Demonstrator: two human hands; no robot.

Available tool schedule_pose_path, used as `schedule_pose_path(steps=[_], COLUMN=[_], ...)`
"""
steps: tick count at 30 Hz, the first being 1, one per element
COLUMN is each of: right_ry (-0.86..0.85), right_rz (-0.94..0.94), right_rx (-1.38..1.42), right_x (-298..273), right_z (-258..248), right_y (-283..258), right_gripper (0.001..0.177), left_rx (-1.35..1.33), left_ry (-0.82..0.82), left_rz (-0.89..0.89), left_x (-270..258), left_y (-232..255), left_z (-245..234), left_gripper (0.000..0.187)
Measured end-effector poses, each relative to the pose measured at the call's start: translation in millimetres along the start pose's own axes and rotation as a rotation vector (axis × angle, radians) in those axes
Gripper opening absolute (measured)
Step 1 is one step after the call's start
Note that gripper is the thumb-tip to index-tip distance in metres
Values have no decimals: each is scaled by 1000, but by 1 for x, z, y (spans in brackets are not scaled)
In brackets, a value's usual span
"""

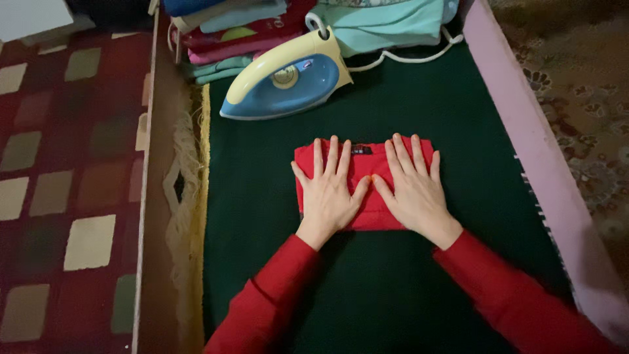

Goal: The person irons a red shirt on a flat surface using an iron, then folds the shirt into a rectangle by hand and places it on a stack of laundry.

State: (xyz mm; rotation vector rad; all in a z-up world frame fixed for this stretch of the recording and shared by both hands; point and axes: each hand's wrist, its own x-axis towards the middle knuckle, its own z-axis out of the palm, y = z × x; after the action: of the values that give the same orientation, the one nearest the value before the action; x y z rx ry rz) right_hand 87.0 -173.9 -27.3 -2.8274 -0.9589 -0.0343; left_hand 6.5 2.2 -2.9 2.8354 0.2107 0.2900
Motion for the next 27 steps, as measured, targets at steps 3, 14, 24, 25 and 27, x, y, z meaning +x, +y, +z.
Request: schedule_pose_path(steps=[3, 14, 24, 25, 27], right_ry=[0, 16, 0, 1, 140], right_rz=[7, 9, 64, 66, 275], right_rx=[-30, 3, 266, 260, 435], right_x=[1, 2, -12, -16, -22], right_z=[4, 2, -50, -55, -59], right_y=[-1, -1, 18, 23, 36], right_gripper=[82, 81, 77, 77, 79], left_rx=[-17, -27, -60, -120, -183], left_ry=[-63, -35, 29, 88, 151], left_rz=[-25, -21, -30, -27, -21], left_x=[2, 2, -2, -1, 0], left_y=[1, 0, -2, -4, -15], left_z=[-2, -7, -7, -8, -12], left_gripper=[81, 79, 80, 77, 75])
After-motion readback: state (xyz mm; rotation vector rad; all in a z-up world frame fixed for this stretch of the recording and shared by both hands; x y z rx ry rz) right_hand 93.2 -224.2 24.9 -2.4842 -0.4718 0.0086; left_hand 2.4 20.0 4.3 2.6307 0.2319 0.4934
